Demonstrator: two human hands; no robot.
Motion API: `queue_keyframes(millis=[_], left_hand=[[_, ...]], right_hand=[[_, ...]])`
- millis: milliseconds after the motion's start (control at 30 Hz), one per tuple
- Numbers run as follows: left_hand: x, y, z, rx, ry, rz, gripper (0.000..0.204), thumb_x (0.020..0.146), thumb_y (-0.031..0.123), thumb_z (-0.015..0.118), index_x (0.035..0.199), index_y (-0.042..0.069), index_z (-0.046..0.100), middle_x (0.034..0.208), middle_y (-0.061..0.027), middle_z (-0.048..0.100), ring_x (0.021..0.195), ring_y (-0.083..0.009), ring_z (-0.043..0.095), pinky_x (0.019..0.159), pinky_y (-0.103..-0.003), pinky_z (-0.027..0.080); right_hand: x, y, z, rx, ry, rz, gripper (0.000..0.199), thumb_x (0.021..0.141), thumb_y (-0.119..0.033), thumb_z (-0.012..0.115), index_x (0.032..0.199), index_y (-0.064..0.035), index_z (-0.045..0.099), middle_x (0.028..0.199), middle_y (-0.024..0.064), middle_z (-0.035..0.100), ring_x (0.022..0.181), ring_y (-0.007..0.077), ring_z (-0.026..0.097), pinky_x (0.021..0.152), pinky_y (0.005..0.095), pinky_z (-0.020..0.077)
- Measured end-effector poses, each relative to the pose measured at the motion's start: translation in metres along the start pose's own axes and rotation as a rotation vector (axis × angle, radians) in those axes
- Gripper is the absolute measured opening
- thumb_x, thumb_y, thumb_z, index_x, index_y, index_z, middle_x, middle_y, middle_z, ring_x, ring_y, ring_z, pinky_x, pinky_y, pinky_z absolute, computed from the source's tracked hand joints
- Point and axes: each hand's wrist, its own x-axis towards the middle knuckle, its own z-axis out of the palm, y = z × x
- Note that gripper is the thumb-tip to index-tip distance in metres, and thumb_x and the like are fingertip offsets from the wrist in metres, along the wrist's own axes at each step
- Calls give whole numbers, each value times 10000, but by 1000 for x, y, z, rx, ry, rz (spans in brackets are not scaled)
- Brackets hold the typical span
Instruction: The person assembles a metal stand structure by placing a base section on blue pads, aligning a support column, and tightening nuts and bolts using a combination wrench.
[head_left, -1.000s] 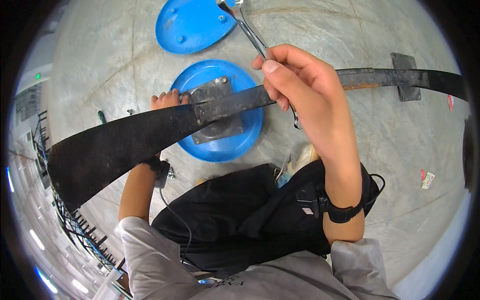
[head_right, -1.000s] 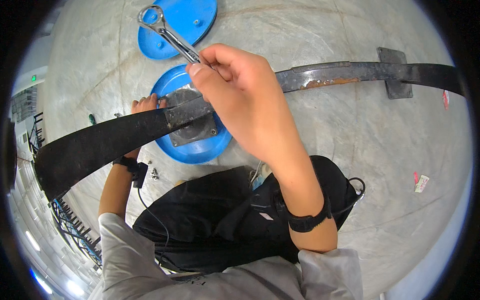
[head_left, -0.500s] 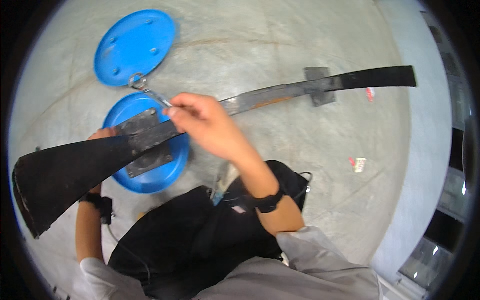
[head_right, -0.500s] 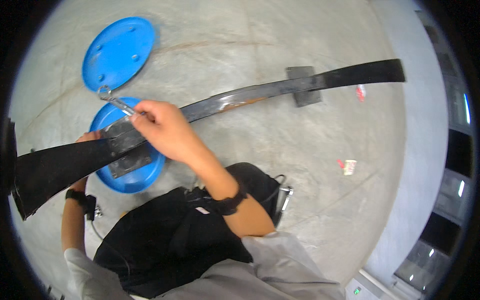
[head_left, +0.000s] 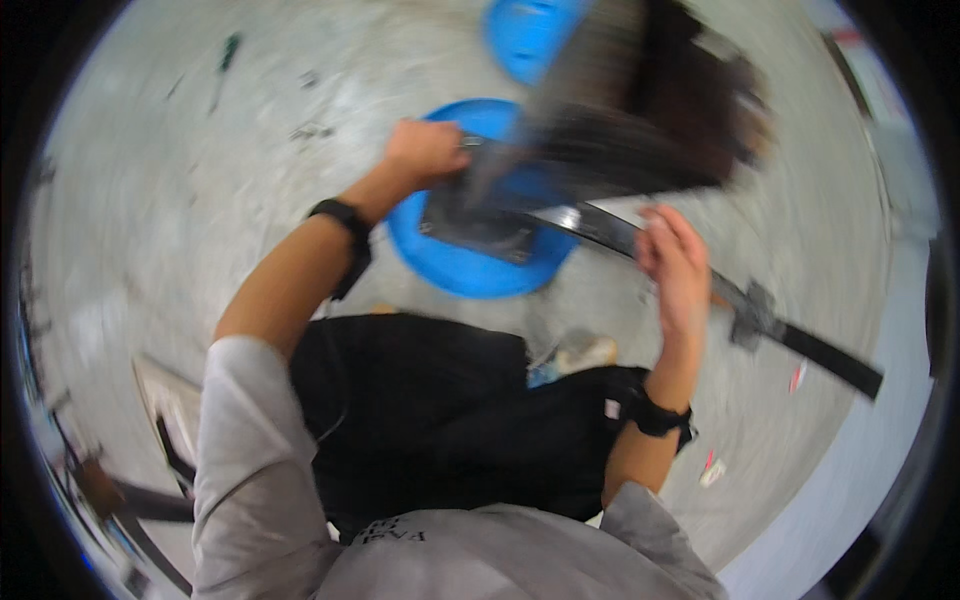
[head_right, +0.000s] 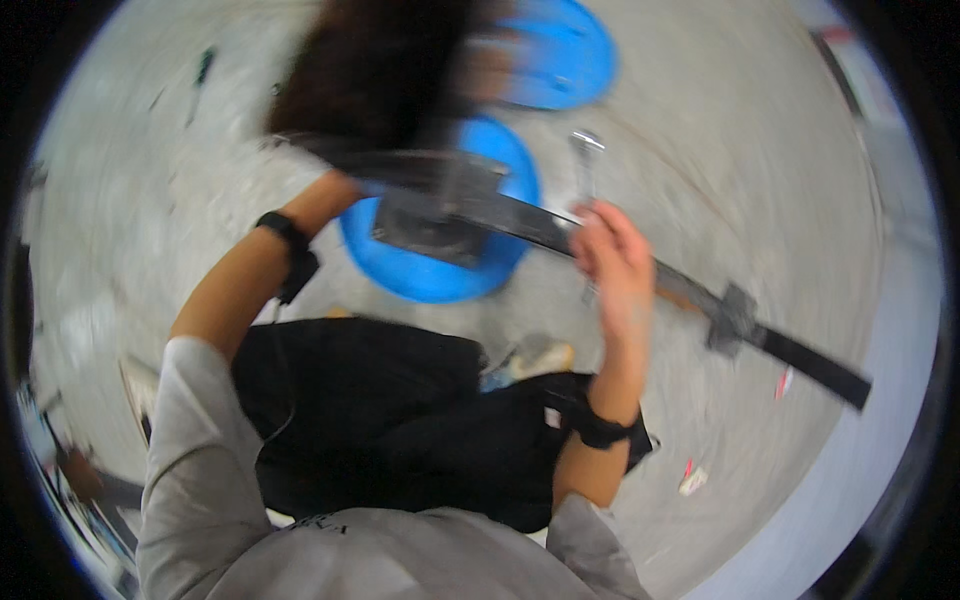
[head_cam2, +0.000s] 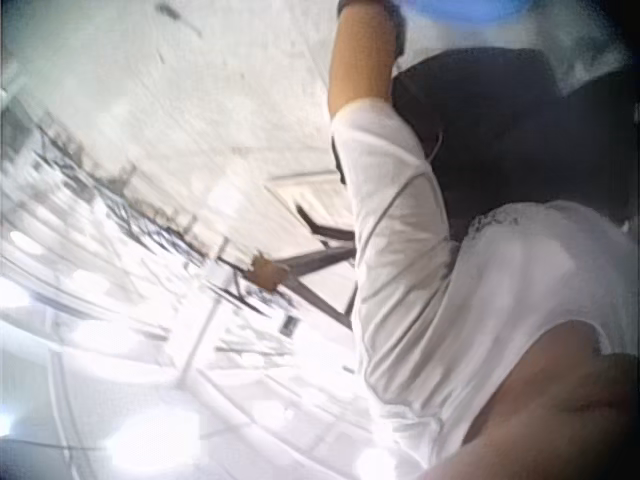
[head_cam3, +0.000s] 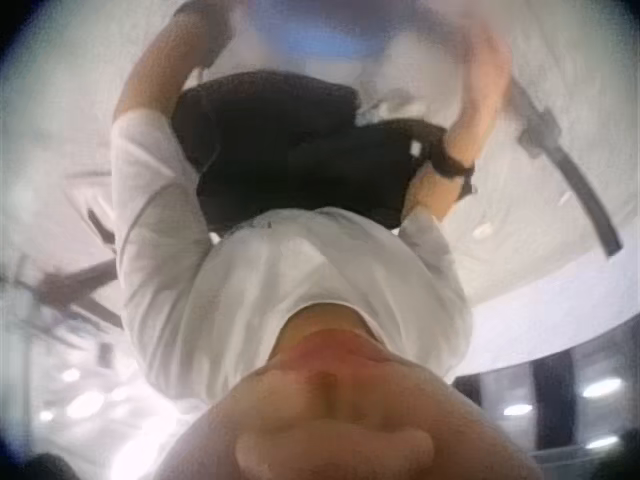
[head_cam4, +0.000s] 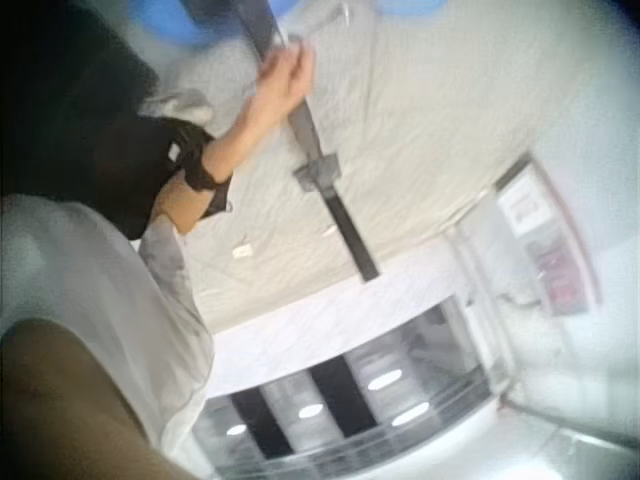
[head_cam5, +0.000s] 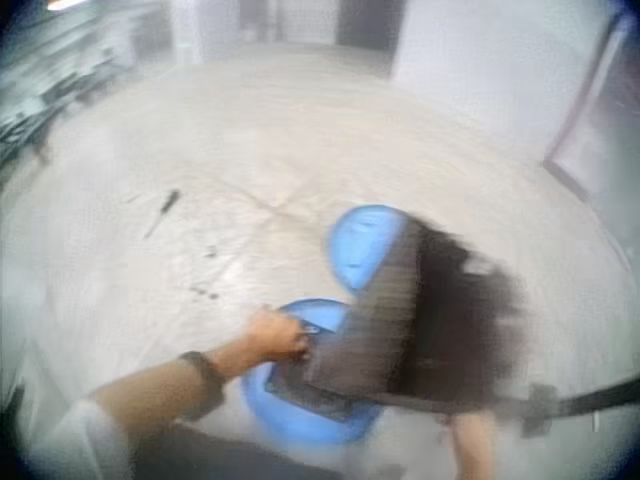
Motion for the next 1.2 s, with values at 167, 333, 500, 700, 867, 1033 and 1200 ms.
queue_keyframes(millis=[167, 333, 500, 700, 867, 1033, 1200], left_hand=[[0, -9, -3, -3, 32, -42, 318, 768, 338, 573, 913, 58, 535, 919, -106, 598, 922, -274, 567, 843, -427, 378], [-2, -29, 11, -78, 326, 53, 246, 759, 234, 595, 958, 92, 565, 914, -64, 575, 953, -244, 548, 853, -441, 362], [3, -31, 4, -60, 307, 131, 180, 763, 151, 589, 936, 106, 611, 890, -60, 580, 943, -240, 550, 852, -420, 368], [18, -20, 9, -126, 313, 194, 129, 749, 131, 590, 850, 54, 615, 801, -112, 596, 825, -304, 574, 764, -381, 440], [27, -14, 15, -155, 288, 244, 71, 734, 88, 583, 762, 23, 594, 795, -145, 588, 817, -326, 571, 719, -419, 460], [30, -12, 10, -111, 261, 198, 72, 711, 80, 605, 757, 26, 607, 800, -146, 587, 816, -329, 572, 719, -419, 464], [32, -11, 8, -48, 165, 185, 82, 720, 92, 594, 748, 18, 613, 808, -151, 588, 817, -321, 579, 726, -412, 469]], right_hand=[[6, -8, 6, 113, 48, -4, 123, 882, -113, 489, 908, -2, 537, 647, 8, 455, 565, 85, 391, 515, 223, 315], [7, -11, 25, 120, 89, -73, 106, 892, -117, 471, 873, -28, 525, 672, 10, 457, 571, 81, 387, 525, 223, 311], [4, -10, 26, 92, 165, -57, 85, 886, -97, 475, 875, -27, 523, 697, 23, 488, 583, 85, 400, 531, 231, 317], [4, -7, 22, 67, 163, -44, 111, 889, -108, 474, 838, -24, 526, 677, 22, 470, 578, 84, 391, 542, 231, 316], [2, -11, 23, 30, 132, -24, 122, 891, -98, 460, 824, -18, 522, 671, 24, 466, 579, 85, 391, 542, 233, 315], [0, -15, 22, 1, 139, -31, 119, 896, -103, 461, 852, -18, 531, 665, 20, 461, 585, 86, 398, 539, 227, 319], [1, -15, 24, -22, 133, -17, 127, 900, -113, 459, 861, -18, 535, 666, 14, 463, 571, 80, 392, 533, 222, 318]])
